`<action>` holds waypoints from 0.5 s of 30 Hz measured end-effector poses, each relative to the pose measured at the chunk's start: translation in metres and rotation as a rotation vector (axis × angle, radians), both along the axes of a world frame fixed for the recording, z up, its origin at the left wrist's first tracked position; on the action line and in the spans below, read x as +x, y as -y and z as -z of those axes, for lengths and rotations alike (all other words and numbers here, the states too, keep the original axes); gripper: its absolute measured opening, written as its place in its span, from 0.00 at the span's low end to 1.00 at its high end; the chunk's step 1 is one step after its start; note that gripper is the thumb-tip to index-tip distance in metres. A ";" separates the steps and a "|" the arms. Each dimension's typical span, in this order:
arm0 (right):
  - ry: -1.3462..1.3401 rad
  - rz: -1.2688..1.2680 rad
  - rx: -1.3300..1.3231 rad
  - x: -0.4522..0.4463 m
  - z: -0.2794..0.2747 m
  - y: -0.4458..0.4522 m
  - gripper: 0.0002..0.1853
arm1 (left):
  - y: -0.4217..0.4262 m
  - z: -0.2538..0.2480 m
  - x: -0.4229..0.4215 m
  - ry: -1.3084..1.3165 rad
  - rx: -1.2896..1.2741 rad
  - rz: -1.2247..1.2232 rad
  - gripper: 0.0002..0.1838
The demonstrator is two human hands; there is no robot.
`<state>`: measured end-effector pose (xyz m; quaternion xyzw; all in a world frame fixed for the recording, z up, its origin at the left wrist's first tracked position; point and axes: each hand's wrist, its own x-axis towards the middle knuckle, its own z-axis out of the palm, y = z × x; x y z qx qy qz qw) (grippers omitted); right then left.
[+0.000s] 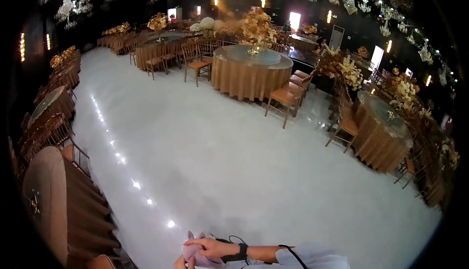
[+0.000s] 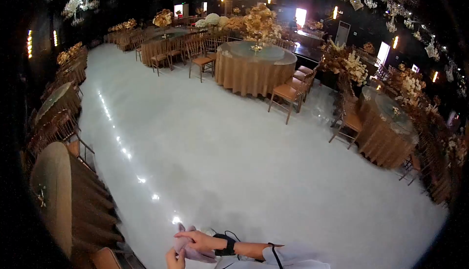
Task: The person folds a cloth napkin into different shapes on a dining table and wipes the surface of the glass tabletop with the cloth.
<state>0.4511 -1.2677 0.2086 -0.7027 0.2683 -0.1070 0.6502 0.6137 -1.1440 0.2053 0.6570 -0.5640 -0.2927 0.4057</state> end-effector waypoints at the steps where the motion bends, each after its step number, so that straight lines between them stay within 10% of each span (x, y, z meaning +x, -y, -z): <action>1: 0.092 -0.001 -0.035 0.015 0.011 0.012 0.30 | 0.010 -0.013 0.007 -0.137 0.069 -0.022 0.16; 6: 0.275 -0.103 -0.193 0.103 0.040 0.070 0.32 | 0.037 0.015 0.074 -0.173 0.179 -0.167 0.18; 8: 0.122 -0.285 -0.004 0.126 -0.001 0.098 0.34 | 0.046 0.040 0.102 -0.861 0.193 -0.525 0.19; 15: 0.606 -0.229 -0.126 0.199 0.020 0.134 0.40 | 0.141 0.038 0.151 -0.732 0.228 -0.400 0.14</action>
